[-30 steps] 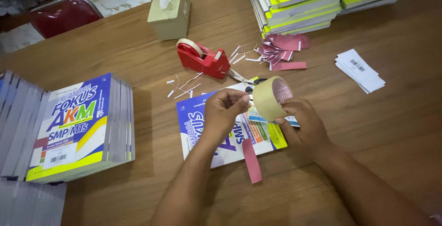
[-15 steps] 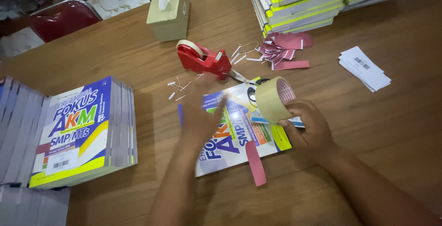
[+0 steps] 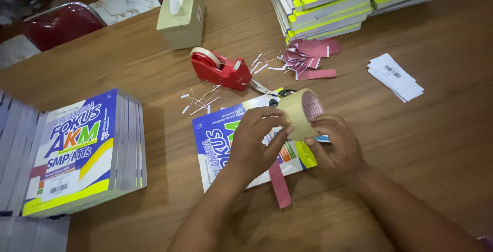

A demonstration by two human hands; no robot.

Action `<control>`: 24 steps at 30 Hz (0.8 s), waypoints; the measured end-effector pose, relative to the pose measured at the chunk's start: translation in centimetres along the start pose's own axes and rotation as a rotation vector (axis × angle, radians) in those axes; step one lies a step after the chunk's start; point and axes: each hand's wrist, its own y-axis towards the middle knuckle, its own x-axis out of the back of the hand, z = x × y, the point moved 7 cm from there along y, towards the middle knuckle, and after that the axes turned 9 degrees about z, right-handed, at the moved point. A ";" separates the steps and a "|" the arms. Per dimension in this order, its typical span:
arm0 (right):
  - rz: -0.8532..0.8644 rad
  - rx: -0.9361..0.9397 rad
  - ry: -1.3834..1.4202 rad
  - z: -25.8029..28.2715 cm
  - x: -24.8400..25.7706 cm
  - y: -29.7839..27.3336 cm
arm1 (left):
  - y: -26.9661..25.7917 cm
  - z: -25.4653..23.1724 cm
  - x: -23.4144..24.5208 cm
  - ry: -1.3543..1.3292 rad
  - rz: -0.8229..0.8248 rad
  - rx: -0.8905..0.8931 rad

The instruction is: The recorder is applying labels, markers, and adhesive tape to organize a large stack of books.

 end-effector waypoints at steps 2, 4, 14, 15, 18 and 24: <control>-0.014 0.010 -0.013 0.4 0.1 -0.1 | 0.2 -0.3 0.3 -0.010 0.010 0.012; 0.010 0.009 -0.020 0.6 0.1 -0.2 | 0.6 -0.9 0.6 0.031 0.053 0.025; 0.067 0.022 -0.082 4.8 0.6 2.4 | 0.5 -2.3 -0.1 0.177 0.152 -0.077; 0.045 -0.069 -0.123 4.0 0.5 2.1 | 0.4 -2.6 0.0 0.231 0.123 -0.099; 0.064 -0.310 -0.114 2.2 1.0 0.7 | 0.8 -5.4 1.2 0.254 0.108 -0.102; 0.333 -0.527 0.019 1.6 0.3 -4.4 | 0.9 -6.3 3.0 0.034 0.266 0.081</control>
